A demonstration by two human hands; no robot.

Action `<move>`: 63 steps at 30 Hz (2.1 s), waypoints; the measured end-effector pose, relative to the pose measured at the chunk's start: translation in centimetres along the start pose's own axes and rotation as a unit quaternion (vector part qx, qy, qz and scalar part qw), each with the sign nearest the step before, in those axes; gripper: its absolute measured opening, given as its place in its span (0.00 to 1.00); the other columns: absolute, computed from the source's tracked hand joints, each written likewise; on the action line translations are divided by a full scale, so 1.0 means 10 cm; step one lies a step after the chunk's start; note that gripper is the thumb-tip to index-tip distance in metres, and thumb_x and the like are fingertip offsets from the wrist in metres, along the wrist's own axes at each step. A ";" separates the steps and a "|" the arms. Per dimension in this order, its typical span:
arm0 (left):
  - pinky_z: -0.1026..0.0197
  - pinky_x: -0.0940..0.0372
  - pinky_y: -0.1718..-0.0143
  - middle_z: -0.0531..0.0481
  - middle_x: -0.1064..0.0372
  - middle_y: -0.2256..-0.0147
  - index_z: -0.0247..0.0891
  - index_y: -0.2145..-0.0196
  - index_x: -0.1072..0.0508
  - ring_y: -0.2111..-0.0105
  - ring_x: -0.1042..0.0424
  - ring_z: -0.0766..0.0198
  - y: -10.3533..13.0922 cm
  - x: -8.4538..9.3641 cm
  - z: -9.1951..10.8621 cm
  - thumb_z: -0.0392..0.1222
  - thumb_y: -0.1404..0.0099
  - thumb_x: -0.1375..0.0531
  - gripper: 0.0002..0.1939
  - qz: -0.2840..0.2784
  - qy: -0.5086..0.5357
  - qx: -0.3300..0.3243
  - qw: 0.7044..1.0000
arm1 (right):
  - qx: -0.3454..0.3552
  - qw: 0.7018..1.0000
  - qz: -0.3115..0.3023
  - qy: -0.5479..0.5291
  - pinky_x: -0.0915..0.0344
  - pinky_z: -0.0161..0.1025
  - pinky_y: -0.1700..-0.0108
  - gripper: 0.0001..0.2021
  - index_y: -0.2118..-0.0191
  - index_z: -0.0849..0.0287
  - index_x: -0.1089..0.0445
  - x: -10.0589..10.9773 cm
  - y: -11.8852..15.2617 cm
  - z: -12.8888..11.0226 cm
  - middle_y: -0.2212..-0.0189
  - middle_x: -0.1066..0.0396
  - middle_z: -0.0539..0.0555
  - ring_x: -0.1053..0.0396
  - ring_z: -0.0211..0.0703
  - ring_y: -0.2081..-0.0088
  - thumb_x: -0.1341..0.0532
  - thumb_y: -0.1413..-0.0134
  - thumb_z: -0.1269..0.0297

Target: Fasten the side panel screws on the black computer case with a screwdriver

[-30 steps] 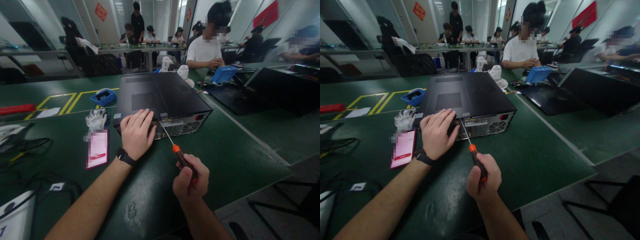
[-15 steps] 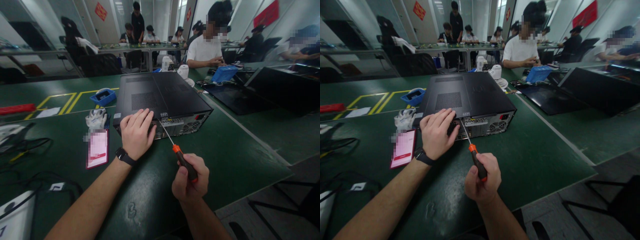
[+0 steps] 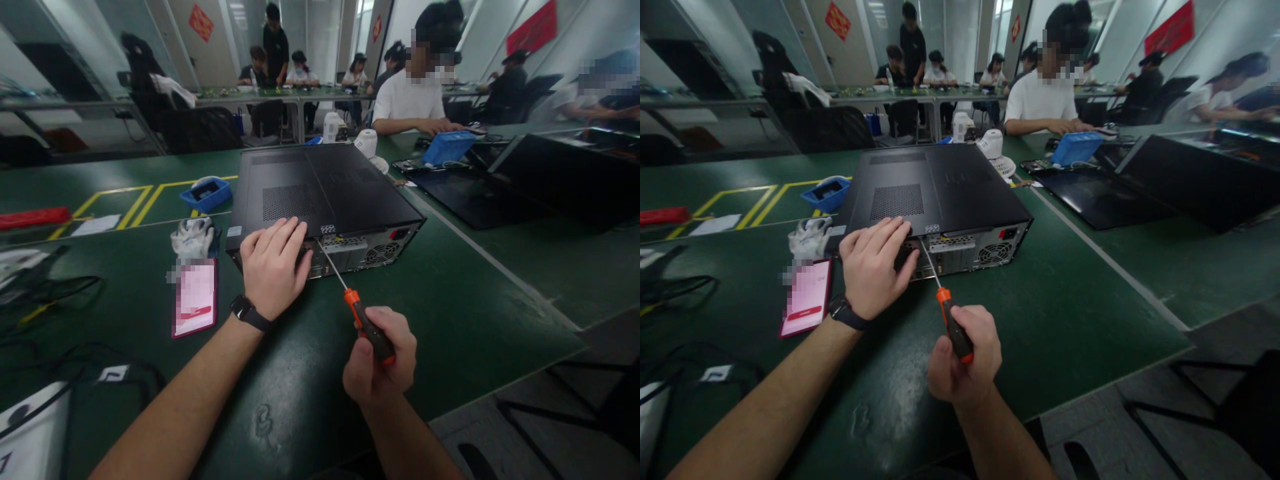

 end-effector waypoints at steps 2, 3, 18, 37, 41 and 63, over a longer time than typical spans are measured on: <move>0.42 0.42 0.39 0.41 0.26 0.36 0.39 0.35 0.28 0.36 0.27 0.46 0.00 0.00 0.00 0.43 0.26 0.38 0.23 -0.001 0.002 0.001 1.000 | 0.012 1.000 -0.002 0.015 0.23 0.45 0.63 0.19 0.43 0.62 0.29 0.00 -0.04 -0.03 0.60 0.26 0.55 0.25 0.43 0.63 0.40 0.39 0.71; 0.42 0.42 0.39 0.41 0.26 0.36 0.39 0.35 0.28 0.36 0.27 0.46 0.00 0.00 0.00 0.43 0.26 0.38 0.23 -0.002 0.001 0.001 1.000 | 0.017 1.000 0.001 0.023 0.23 0.44 0.63 0.20 0.42 0.62 0.30 0.00 -0.04 -0.03 0.59 0.25 0.55 0.25 0.43 0.64 0.40 0.40 0.72; 0.39 0.42 0.37 0.41 0.27 0.35 0.42 0.34 0.29 0.35 0.28 0.44 0.00 0.00 -0.01 0.42 0.27 0.39 0.25 -0.009 0.022 0.014 1.000 | -0.002 1.000 0.007 0.006 0.24 0.45 0.65 0.18 0.44 0.60 0.29 0.00 0.01 0.01 0.60 0.26 0.56 0.26 0.44 0.64 0.41 0.39 0.69; 0.39 0.42 0.37 0.41 0.27 0.35 0.43 0.33 0.29 0.35 0.29 0.44 0.00 0.00 -0.01 0.42 0.27 0.38 0.26 -0.015 0.026 0.017 0.999 | 0.004 1.000 0.001 0.013 0.22 0.47 0.65 0.18 0.44 0.59 0.30 -0.01 0.02 0.01 0.61 0.27 0.55 0.24 0.45 0.64 0.41 0.39 0.69; 0.39 0.42 0.37 0.41 0.27 0.35 0.42 0.34 0.29 0.35 0.28 0.44 0.00 0.00 -0.01 0.42 0.27 0.39 0.26 -0.015 0.020 0.015 1.000 | 0.006 1.000 0.010 0.018 0.22 0.44 0.66 0.20 0.42 0.59 0.30 0.00 0.01 0.00 0.60 0.25 0.54 0.24 0.42 0.66 0.40 0.40 0.73; 0.37 0.42 0.37 0.41 0.27 0.35 0.44 0.33 0.29 0.35 0.28 0.43 0.00 0.00 -0.01 0.41 0.28 0.38 0.27 -0.015 0.021 0.017 1.000 | 0.005 0.999 0.011 0.046 0.26 0.39 0.70 0.19 0.40 0.60 0.30 0.05 0.09 0.04 0.58 0.24 0.55 0.25 0.40 0.68 0.41 0.36 0.71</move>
Point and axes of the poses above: each hand's wrist, its own y-axis away from the middle knuckle, its own x-axis out of the back of the hand, z = x × y, the point moved 3 cm from there along -y, towards the middle knuckle
